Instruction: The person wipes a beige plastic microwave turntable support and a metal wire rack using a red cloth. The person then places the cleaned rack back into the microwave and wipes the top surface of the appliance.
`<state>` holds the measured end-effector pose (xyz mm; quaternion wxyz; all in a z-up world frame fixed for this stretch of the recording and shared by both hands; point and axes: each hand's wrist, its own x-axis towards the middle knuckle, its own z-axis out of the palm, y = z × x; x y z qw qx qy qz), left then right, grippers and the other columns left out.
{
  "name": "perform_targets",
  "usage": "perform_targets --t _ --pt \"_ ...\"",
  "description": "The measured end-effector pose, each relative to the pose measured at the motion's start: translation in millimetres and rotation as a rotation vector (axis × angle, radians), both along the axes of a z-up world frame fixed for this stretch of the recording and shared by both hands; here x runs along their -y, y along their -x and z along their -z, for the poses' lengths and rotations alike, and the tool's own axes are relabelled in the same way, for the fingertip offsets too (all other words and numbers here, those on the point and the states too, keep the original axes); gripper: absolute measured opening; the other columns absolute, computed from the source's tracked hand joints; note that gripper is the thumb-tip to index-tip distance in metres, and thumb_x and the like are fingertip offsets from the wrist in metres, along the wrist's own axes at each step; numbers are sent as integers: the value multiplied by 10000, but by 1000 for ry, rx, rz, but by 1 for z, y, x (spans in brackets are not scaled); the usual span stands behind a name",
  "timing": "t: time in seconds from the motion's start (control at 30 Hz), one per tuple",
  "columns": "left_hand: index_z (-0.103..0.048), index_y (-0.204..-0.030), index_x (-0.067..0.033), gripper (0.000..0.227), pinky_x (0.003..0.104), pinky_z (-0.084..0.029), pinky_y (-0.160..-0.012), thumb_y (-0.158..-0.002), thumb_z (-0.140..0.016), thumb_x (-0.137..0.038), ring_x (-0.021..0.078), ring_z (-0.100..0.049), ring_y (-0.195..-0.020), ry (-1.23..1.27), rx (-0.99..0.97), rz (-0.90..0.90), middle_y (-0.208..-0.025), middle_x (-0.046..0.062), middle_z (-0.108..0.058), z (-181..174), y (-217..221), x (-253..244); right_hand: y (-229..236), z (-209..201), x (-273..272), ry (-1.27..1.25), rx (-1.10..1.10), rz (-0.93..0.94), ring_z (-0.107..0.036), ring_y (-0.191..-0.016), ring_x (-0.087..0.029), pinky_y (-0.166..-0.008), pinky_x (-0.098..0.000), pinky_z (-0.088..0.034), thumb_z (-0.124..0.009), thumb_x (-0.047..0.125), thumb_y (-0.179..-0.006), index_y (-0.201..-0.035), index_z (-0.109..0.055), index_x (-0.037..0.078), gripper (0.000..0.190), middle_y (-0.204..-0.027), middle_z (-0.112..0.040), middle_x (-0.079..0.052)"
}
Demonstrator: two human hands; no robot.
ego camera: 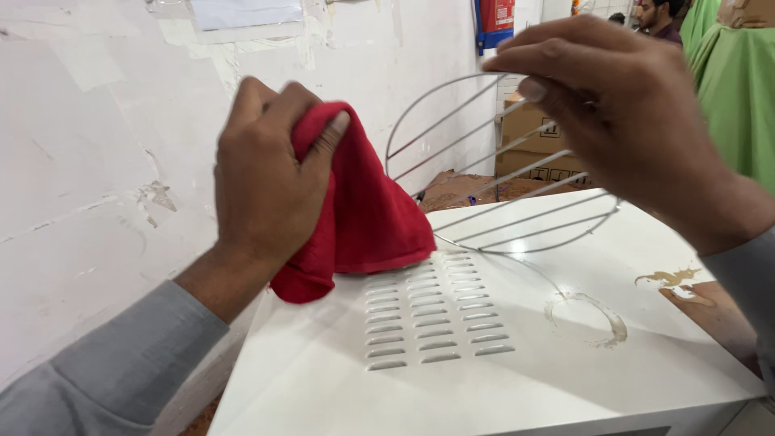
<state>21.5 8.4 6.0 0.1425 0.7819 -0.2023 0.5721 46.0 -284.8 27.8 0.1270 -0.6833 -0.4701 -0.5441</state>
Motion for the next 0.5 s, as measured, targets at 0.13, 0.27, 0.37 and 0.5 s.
perform_targets --t 0.13,0.27,0.37,0.5 --pt "-672 -1043 -24 217 410 -494 -688 -1097 -743 -222 251 -591 -800 3 94 -22 -970 115 -557 -13 -11 -19 0 9 -13 -83 -132 22 -676 -750 -217 -626 -327 -552 -635 -86 -960 -1252 -690 -8 307 -1184 -670 -212" --pt "-618 -1143 11 155 374 -535 -902 -1155 -619 -143 232 -656 -1031 -37 354 32 -1136 112 -651 -33 -23 -62 -5 18 -12 -169 -52 3 -680 -805 -168 -671 -305 -544 -620 -67 -1060 -1295 -657 -13 244 -1207 -674 -164" --pt "-610 -1112 19 171 343 -547 -869 -1171 -592 -141 202 -693 -977 69 334 82 -1075 98 -704 -42 -21 -83 -11 21 -8 -341 -291 -97 -615 -683 -77 -538 -251 -482 -582 -3 -1074 -1242 -682 28 198 -1100 -648 -60" --pt "-626 -1017 44 218 359 -515 -721 -1140 -591 -132 205 -662 -814 32 208 46 -928 94 -682 -48 -5 -71 -23 17 -1 -240 -830 -290 -466 -478 -2 -382 -201 -368 -555 131 -1099 -1338 -714 115 287 -622 -547 19"
